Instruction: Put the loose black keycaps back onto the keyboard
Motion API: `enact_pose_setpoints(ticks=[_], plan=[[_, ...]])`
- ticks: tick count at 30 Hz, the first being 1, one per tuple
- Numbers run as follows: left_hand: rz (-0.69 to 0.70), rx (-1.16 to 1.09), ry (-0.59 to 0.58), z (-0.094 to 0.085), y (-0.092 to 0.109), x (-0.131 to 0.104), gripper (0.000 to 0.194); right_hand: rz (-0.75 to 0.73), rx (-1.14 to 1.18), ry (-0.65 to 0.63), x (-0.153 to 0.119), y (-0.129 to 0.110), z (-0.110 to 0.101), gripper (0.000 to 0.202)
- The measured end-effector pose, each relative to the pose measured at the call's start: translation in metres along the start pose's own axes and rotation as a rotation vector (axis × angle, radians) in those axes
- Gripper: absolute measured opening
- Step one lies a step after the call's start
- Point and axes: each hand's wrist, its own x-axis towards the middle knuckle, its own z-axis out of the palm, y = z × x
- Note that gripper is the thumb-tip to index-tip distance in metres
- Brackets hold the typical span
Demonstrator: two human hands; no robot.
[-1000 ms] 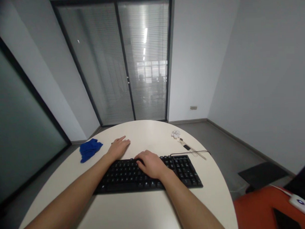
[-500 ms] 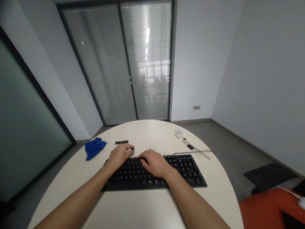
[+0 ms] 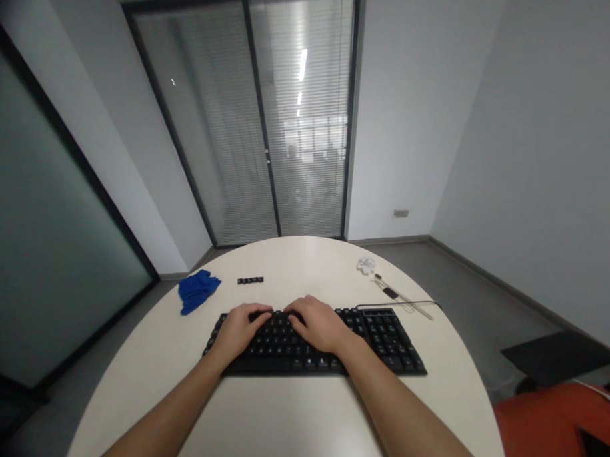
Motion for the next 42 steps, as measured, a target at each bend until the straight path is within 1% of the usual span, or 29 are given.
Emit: enact_pose_setpoints(ticks=[6,12,18,27,32,36,38,42], plan=[[-0.048,-0.083,-0.042,0.001,-0.004,0.002,0.022,0.001,0.002,0.002,-0.001,0.002,0.001,0.025],[-0.045,-0.071,-0.056,0.001,-0.006,0.003,0.023,0.004,0.003,0.002,-0.001,0.002,0.002,0.025],[-0.023,-0.025,-0.076,-0.002,0.000,0.001,0.023,0.008,0.005,-0.005,0.000,-0.001,0.000,0.025],[0.056,0.102,-0.050,-0.006,0.009,-0.003,0.021,0.005,-0.002,-0.009,0.000,0.000,0.001,0.026],[0.024,0.133,-0.075,-0.010,0.014,-0.003,0.020,0.000,-0.005,-0.008,-0.001,0.000,0.000,0.026],[0.108,0.219,-0.129,-0.016,0.018,-0.006,0.028,-0.005,-0.003,-0.002,-0.001,-0.001,0.000,0.026],[0.155,0.274,-0.138,-0.019,0.020,-0.008,0.033,-0.004,0.001,0.001,-0.001,-0.001,0.000,0.026],[0.203,0.333,-0.149,-0.020,0.023,-0.014,0.037,0.001,-0.003,0.004,0.000,0.001,0.001,0.026]])
